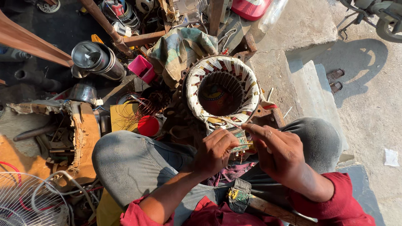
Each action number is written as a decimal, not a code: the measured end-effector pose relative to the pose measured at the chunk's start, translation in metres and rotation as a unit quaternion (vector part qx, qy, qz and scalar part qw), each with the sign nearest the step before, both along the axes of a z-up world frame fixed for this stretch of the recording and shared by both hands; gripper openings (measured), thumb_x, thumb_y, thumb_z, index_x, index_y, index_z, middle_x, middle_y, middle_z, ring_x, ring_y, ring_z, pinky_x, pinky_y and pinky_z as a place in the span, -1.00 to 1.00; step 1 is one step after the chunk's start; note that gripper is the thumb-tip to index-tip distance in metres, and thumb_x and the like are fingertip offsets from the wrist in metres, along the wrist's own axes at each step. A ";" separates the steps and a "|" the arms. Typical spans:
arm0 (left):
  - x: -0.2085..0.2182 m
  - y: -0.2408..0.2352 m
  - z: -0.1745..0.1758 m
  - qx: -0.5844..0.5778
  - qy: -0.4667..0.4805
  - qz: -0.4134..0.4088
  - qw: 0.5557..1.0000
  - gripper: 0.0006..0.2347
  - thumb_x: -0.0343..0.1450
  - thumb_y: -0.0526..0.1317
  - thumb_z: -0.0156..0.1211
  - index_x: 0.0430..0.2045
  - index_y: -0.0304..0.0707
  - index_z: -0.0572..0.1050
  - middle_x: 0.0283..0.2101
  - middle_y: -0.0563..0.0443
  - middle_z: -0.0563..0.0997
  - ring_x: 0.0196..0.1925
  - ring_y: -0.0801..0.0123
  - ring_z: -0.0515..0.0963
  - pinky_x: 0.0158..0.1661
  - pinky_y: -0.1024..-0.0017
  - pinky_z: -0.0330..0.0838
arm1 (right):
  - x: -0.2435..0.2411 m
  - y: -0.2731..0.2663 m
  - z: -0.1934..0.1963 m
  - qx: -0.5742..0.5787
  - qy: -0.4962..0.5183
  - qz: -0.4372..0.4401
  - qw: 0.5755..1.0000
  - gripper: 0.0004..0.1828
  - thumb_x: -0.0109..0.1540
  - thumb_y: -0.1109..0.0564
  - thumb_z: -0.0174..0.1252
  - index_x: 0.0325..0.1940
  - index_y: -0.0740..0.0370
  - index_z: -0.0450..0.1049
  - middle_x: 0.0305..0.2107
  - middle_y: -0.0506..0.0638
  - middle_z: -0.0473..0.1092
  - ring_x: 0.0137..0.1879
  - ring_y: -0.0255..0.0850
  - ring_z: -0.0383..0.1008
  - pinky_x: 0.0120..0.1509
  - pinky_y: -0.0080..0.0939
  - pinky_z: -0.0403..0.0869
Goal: The person is repairing an electric motor stator by hand. They are wrapping and securing white insulating tape around the copper windings of the stator, which is resting on their lap. The person uses a hammer to gently tap the tape into place.
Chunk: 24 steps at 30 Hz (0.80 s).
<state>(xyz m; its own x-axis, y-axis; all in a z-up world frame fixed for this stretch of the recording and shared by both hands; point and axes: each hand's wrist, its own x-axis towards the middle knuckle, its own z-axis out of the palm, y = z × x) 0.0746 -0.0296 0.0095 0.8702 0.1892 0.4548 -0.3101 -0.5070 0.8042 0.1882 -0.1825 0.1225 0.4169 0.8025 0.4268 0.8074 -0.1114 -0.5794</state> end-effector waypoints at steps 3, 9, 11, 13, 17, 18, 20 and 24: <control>0.001 -0.020 0.006 0.008 0.005 -0.003 1.000 -0.99 0.49 -0.43 0.09 -0.30 -0.39 0.41 -0.33 -0.18 0.47 -0.15 -0.06 0.52 0.01 0.04 0.39 | 0.024 0.013 -0.011 -0.064 -0.003 -0.039 0.997 -0.64 0.25 0.38 0.12 0.14 0.33 0.48 -0.40 0.12 0.44 -0.35 0.02 0.52 -0.32 -0.07 0.44; 0.013 -0.029 0.017 -0.061 0.053 0.010 0.997 -0.96 0.47 -0.44 0.16 -0.35 -0.40 0.42 -0.36 -0.19 0.47 -0.24 -0.06 0.46 -0.18 0.08 0.33 | 0.060 0.031 -0.033 -0.150 -0.036 -0.070 0.986 -0.69 0.20 0.25 0.18 0.04 0.18 0.55 -0.40 0.11 0.49 -0.38 0.08 0.51 -0.36 0.03 0.44; 0.016 -0.032 0.019 -0.060 0.022 0.025 0.998 -0.96 0.48 -0.45 0.14 -0.35 -0.42 0.41 -0.33 -0.19 0.49 -0.22 -0.04 0.48 -0.15 0.09 0.37 | 0.070 0.039 -0.035 -0.190 -0.049 -0.083 0.977 -0.66 0.19 0.23 0.18 0.06 0.13 0.57 -0.39 0.10 0.50 -0.38 0.10 0.51 -0.39 0.05 0.43; 0.018 -0.032 0.020 -0.065 0.019 0.027 0.997 -0.94 0.47 -0.45 0.16 -0.37 -0.44 0.41 -0.32 -0.20 0.48 -0.22 -0.03 0.48 -0.15 0.10 0.38 | 0.079 0.046 -0.035 -0.265 -0.062 -0.097 0.957 -0.61 0.16 0.23 0.17 0.07 0.09 0.59 -0.42 0.10 0.51 -0.42 0.11 0.50 -0.44 0.08 0.41; 0.013 -0.027 0.016 -0.087 0.058 -0.003 0.995 -0.89 0.48 -0.42 0.23 -0.41 -0.43 0.42 -0.34 -0.17 0.48 -0.18 0.02 0.49 -0.17 0.16 0.41 | 0.085 0.056 -0.035 -0.316 -0.015 -0.102 0.943 -0.68 0.22 0.19 0.17 0.06 0.02 0.60 -0.47 0.06 0.52 -0.48 0.10 0.49 -0.47 0.10 0.38; 0.012 -0.026 0.015 -0.093 0.066 -0.015 0.993 -0.88 0.50 -0.41 0.24 -0.40 -0.41 0.42 -0.33 -0.14 0.48 -0.17 0.05 0.50 -0.15 0.18 0.43 | 0.088 0.056 -0.036 -0.319 0.003 -0.094 0.943 -0.66 0.20 0.19 0.18 0.05 0.02 0.60 -0.48 0.05 0.52 -0.49 0.09 0.49 -0.47 0.09 0.38; 0.008 -0.024 0.013 -0.110 0.085 -0.025 0.990 -0.90 0.47 -0.41 0.26 -0.42 -0.38 0.45 -0.39 -0.10 0.47 -0.22 0.10 0.49 -0.19 0.19 0.42 | 0.093 0.056 -0.038 -0.328 0.018 -0.091 0.940 -0.64 0.15 0.19 0.19 0.04 0.03 0.60 -0.49 0.04 0.51 -0.48 0.08 0.49 -0.46 0.08 0.39; 0.003 -0.019 0.008 -0.120 0.076 -0.030 0.989 -0.94 0.45 -0.40 0.29 -0.33 -0.35 0.52 -0.34 -0.11 0.50 -0.22 0.11 0.49 -0.21 0.22 0.45 | 0.104 0.055 -0.041 -0.336 0.015 -0.072 0.939 -0.65 0.13 0.19 0.19 0.00 0.06 0.59 -0.46 0.03 0.52 -0.42 0.08 0.50 -0.43 0.06 0.40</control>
